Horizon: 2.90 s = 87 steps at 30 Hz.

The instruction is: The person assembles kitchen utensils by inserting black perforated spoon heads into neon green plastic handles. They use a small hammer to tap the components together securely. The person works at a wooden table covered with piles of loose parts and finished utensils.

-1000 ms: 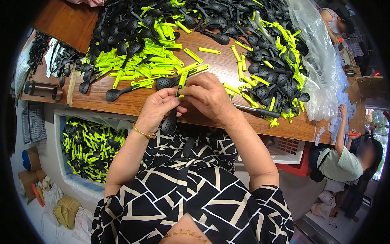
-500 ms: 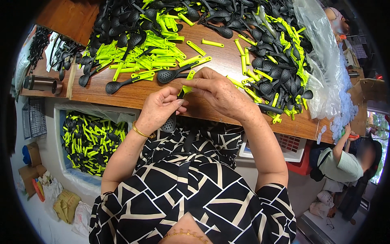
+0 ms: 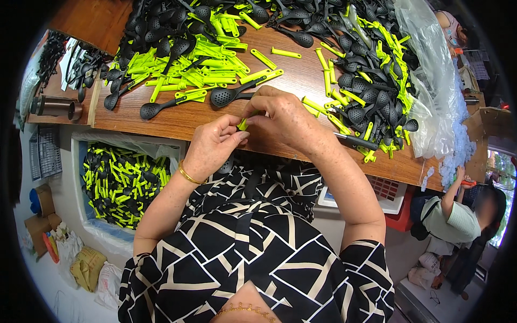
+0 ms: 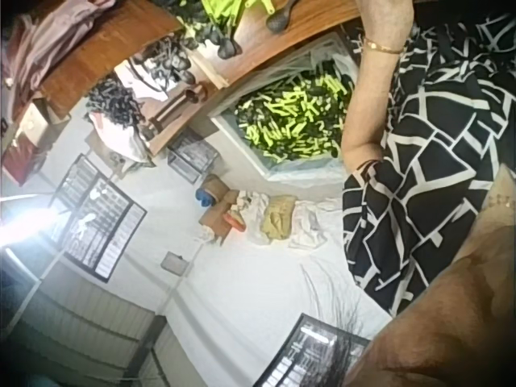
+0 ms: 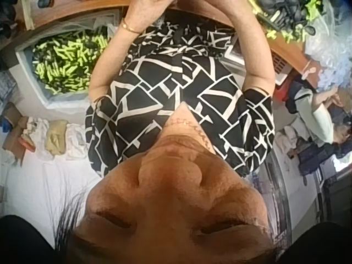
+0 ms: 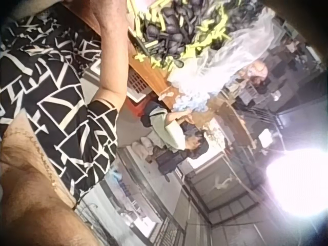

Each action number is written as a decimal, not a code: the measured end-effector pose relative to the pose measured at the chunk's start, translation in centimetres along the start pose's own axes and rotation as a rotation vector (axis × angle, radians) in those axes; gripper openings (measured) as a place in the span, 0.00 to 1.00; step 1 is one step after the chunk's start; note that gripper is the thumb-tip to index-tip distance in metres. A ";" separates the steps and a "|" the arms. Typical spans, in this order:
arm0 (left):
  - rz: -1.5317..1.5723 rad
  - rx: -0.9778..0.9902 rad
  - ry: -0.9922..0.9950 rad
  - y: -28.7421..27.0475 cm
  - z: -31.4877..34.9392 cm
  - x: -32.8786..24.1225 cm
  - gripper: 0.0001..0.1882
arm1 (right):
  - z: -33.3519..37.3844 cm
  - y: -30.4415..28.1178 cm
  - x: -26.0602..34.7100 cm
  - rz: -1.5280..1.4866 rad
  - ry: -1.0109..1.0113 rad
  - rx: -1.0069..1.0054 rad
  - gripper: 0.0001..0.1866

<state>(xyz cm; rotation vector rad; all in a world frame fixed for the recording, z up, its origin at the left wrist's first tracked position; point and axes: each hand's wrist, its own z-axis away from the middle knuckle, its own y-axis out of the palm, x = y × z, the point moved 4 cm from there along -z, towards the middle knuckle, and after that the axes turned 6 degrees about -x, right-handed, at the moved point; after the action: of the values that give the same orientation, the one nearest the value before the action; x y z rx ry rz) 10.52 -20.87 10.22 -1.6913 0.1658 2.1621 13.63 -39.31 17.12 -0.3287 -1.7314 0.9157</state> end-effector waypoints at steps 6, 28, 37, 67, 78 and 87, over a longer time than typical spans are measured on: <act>0.041 0.011 -0.046 -0.2 0.1 0.5 0.09 | 1.4 1.8 -0.4 -0.019 0.015 -0.150 0.15; 0.482 -0.156 -0.400 -3.0 5.8 8.4 0.18 | 10.6 -4.2 -4.9 0.327 0.041 -0.246 0.11; 0.561 -0.188 -0.366 -3.7 5.3 6.2 0.10 | 3.6 1.5 3.4 0.299 -0.401 -0.179 0.26; 0.561 -0.175 -0.315 -4.4 6.0 7.9 0.13 | 1.3 3.1 3.2 0.190 -0.424 -0.278 0.25; 0.561 -0.216 -0.268 -6.0 7.9 9.2 0.18 | 6.4 2.0 -2.3 0.127 -0.024 -0.086 0.18; -0.285 -0.621 -0.461 -20.6 21.7 32.4 0.28 | 9.6 -6.0 -7.0 0.425 0.103 -0.339 0.13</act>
<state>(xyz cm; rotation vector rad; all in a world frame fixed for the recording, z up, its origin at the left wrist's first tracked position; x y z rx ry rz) -7.88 12.49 -12.01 -1.3094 -0.8951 2.4385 8.78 -51.64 15.57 -0.9801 -1.7494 0.8791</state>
